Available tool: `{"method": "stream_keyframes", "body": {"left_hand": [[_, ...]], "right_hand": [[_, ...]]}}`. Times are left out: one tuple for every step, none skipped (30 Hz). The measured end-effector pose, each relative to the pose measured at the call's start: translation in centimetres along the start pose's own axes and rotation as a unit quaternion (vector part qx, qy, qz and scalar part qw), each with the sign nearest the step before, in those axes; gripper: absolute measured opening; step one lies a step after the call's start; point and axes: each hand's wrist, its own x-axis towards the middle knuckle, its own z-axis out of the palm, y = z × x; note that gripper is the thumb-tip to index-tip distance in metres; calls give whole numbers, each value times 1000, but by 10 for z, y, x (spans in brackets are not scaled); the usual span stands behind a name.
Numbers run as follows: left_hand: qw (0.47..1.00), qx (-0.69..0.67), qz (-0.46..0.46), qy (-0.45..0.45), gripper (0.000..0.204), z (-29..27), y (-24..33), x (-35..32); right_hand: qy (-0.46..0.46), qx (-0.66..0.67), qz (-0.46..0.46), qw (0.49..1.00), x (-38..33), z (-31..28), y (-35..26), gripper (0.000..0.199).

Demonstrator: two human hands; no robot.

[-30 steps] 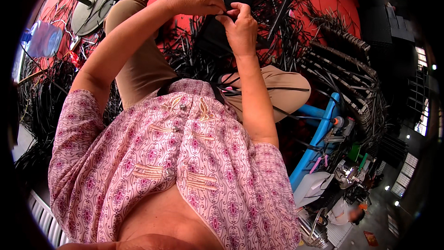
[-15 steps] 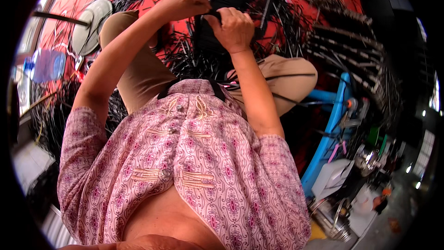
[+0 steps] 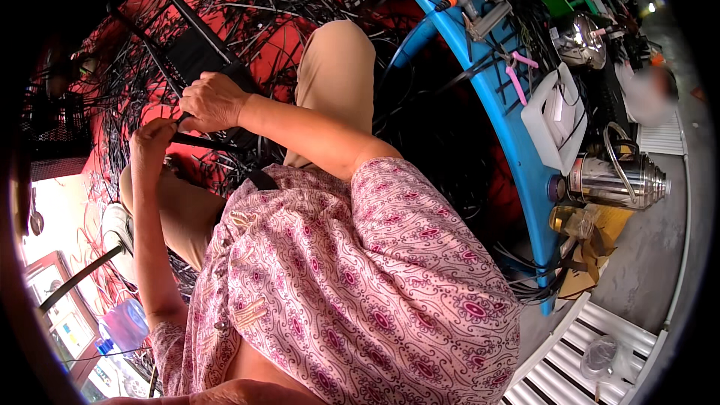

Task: The person sits on the floor and repairs a black plastic chair frame. They use pliers to cut and trim black plastic strips, then use a staple gun to attach the strips to the frame. The person repeatedly adjusts the strips and staples them in place.

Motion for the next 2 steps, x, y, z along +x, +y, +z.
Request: {"method": "stream_keyframes", "body": {"left_hand": [[1000,-1,-7,-4,21,1,0,1],[1000,-5,-10,-5,21,4,0,2]], "right_hand": [[7,23,6,1000,1,-3,2,55],[50,60,20,997,-2,-9,7,57]]}}
